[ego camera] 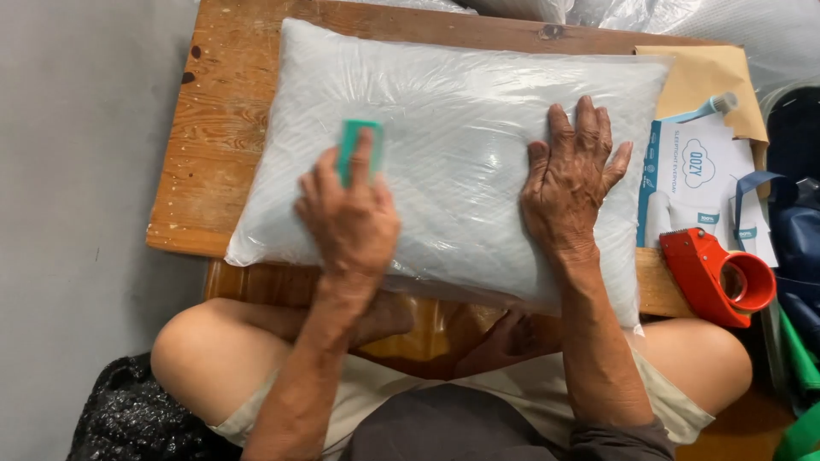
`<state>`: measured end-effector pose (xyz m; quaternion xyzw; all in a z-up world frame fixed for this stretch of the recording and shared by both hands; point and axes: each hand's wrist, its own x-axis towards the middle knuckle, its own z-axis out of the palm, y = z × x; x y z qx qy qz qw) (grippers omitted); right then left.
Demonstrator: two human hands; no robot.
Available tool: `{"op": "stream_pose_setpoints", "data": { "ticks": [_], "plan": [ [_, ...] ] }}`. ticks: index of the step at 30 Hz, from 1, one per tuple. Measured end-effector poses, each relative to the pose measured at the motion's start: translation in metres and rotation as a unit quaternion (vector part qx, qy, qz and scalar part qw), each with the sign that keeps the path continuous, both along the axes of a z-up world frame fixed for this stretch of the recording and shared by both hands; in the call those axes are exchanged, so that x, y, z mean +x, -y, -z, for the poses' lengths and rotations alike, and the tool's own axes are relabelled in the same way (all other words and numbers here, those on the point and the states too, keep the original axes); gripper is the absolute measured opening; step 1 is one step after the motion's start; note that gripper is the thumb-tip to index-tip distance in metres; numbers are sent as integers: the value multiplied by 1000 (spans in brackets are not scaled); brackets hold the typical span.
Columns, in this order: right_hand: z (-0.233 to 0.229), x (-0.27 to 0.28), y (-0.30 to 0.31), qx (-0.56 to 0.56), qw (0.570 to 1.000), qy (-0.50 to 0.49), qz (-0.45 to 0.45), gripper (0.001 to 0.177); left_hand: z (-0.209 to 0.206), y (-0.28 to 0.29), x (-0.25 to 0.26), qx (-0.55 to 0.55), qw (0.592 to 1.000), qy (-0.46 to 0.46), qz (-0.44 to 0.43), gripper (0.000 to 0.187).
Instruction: Cleaning the plastic wrapping of a pillow using a small scrubbing block
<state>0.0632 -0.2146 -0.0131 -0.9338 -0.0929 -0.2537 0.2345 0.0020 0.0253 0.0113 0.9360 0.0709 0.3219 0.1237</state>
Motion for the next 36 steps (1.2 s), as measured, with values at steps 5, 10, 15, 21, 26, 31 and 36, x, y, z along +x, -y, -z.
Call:
{"op": "stream_pose_setpoints", "data": {
  "ticks": [5,10,15,21,26,31,36],
  "plan": [
    [-1,-4,-8,-1,1000,12,16,55,64,-151,14,-112,981,-100,-125,48],
    [2,-5,-7,-11,1000,19,17,52,77,-179,-1,-284,941,-139,-122,45],
    [5,0,-1,-5,1000,14,3,54,-6,-30,-26,-121,984,131,6,51],
    [21,7,9,-5,999,32,19,57,30,125,-68,-48,976,82,197,58],
    [5,-1,3,6,1000,24,-3,55,36,50,-55,-21,993,63,100,60],
    [3,-3,-4,12,1000,26,-4,58,31,-74,-41,-64,996,28,-55,61],
    [2,-7,-9,-2,999,50,9,60,80,-168,-19,-255,950,-96,-156,42]
  ]
}}
